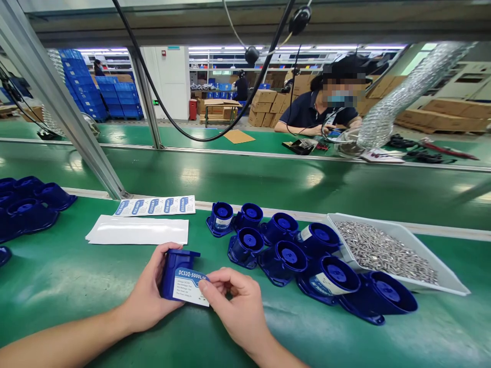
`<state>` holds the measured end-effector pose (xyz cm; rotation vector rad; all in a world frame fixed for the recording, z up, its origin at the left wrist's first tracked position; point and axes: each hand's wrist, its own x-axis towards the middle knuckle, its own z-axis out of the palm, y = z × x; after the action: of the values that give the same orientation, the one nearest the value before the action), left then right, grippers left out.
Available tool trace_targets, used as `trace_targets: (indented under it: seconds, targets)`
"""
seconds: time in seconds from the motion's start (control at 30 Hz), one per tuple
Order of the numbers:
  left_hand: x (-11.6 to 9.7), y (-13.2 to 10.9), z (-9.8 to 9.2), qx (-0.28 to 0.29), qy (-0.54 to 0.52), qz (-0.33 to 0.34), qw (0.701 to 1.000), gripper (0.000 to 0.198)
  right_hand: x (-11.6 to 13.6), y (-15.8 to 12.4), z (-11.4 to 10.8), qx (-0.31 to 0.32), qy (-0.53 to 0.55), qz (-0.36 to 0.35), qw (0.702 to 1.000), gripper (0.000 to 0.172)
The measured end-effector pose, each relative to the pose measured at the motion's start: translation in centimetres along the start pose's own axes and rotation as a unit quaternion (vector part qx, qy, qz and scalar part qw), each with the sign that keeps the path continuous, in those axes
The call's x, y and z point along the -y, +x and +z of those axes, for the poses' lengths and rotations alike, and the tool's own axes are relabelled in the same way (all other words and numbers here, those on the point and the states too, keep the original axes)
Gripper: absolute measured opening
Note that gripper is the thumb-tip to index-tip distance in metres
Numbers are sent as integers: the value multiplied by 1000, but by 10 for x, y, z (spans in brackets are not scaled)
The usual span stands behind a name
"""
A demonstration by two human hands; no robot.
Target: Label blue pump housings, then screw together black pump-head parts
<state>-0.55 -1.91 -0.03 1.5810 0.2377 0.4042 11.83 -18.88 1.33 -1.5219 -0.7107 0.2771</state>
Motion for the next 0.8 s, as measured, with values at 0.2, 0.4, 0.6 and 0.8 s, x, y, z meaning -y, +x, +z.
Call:
trace_targets:
  seconds: [0.2,0.4,0.6,0.8]
  targets:
    - [2,-1,-1,-4,13,6,1000,83,0,0,0,3,-3,2,1000,16]
    - [1,-1,0,-2,10,0,1000,82,2,1,0,2,-8,4,1000,18]
    - [0,0,0,-3,12,6,1000,81,1,1,1,1,-7,6,1000,18]
    - [0,-1,0,0,3,-2,1000,82,-3,-1,0,-1,11,18,1000,22]
